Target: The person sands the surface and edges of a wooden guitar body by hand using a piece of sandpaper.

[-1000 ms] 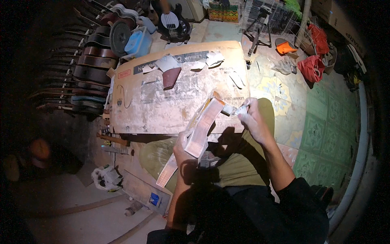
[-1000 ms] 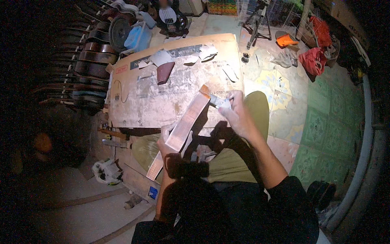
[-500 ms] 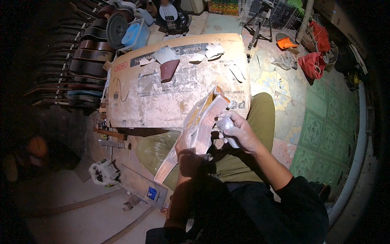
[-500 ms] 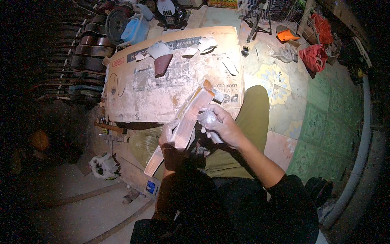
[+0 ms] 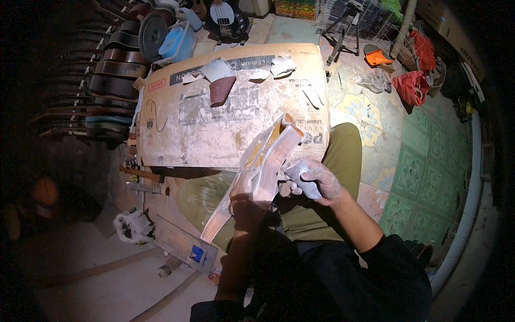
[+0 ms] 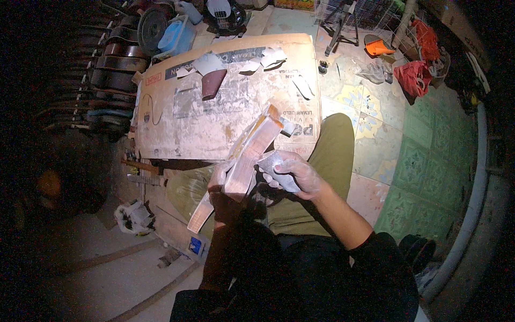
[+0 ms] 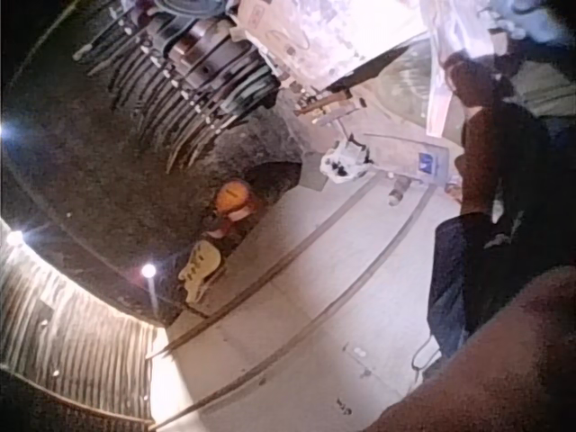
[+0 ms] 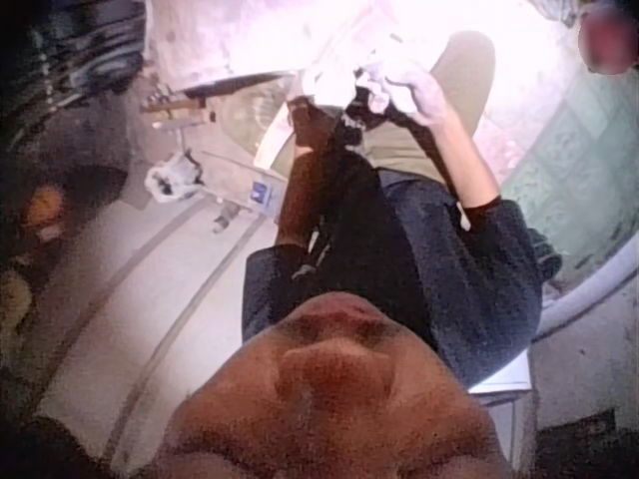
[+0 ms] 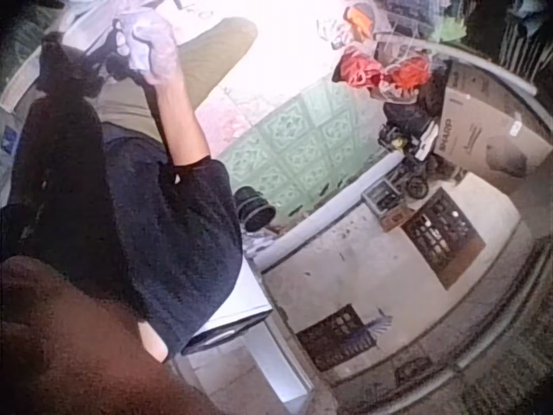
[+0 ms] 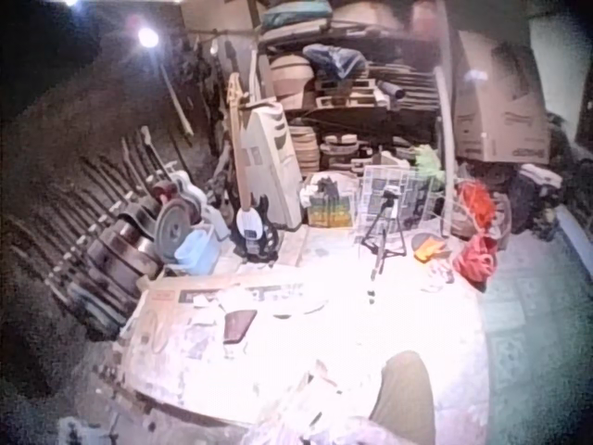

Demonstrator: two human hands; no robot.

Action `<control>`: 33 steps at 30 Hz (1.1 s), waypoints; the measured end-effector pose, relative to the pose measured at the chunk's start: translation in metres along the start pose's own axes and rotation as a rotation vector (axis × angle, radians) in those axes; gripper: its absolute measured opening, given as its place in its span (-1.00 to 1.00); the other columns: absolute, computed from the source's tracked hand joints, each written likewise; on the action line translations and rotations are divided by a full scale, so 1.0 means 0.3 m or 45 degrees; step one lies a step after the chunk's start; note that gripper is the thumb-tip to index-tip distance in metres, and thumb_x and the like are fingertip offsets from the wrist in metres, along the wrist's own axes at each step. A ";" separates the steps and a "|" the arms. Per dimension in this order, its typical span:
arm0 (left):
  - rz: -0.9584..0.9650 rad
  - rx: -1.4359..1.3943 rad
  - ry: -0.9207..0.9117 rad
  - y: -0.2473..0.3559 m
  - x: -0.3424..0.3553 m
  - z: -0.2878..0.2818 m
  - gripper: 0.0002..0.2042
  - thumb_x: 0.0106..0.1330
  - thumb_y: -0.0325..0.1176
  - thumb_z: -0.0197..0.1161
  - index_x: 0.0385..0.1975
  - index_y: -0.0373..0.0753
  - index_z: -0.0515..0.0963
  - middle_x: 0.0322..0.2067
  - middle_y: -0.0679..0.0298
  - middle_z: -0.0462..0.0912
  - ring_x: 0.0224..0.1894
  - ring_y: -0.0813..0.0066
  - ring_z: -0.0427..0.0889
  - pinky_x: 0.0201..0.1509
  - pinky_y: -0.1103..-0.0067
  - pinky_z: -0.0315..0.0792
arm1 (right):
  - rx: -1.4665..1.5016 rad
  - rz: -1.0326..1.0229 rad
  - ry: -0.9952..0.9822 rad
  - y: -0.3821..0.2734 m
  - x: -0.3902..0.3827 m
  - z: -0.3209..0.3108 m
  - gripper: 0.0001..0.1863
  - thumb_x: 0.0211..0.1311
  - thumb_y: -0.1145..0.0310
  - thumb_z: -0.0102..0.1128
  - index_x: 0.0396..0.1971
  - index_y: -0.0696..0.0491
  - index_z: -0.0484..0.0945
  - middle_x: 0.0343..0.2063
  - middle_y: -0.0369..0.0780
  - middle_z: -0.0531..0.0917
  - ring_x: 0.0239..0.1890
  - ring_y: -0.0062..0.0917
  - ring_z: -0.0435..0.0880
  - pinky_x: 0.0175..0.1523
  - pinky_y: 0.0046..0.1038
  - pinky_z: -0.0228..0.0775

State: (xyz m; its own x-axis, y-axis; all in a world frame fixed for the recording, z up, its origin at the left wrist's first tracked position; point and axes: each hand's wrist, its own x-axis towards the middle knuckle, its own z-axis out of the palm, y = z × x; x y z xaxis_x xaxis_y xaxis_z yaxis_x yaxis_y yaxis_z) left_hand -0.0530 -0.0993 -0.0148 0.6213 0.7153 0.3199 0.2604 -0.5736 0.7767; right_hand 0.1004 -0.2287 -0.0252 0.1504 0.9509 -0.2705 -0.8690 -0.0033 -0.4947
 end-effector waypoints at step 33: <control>-0.259 0.548 -0.358 -0.256 -0.199 0.031 -0.44 -0.13 -0.08 0.52 -0.14 -0.30 0.61 -0.41 0.05 0.64 -0.32 0.05 0.69 -0.28 0.26 0.56 | -1.749 -0.933 0.368 0.122 0.013 0.039 -0.63 -0.05 0.67 0.21 -0.19 0.08 0.73 -0.19 -0.16 0.74 -0.16 -0.25 0.68 -0.02 -0.33 0.48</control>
State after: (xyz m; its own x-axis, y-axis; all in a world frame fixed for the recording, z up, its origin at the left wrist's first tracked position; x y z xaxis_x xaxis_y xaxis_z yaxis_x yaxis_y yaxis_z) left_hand -0.1033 -0.1015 -0.0984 0.6848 0.7285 -0.0162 0.6380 -0.5886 0.4966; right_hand 0.0636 -0.2217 -0.0348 0.5485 0.7840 0.2907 0.4766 -0.0075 -0.8791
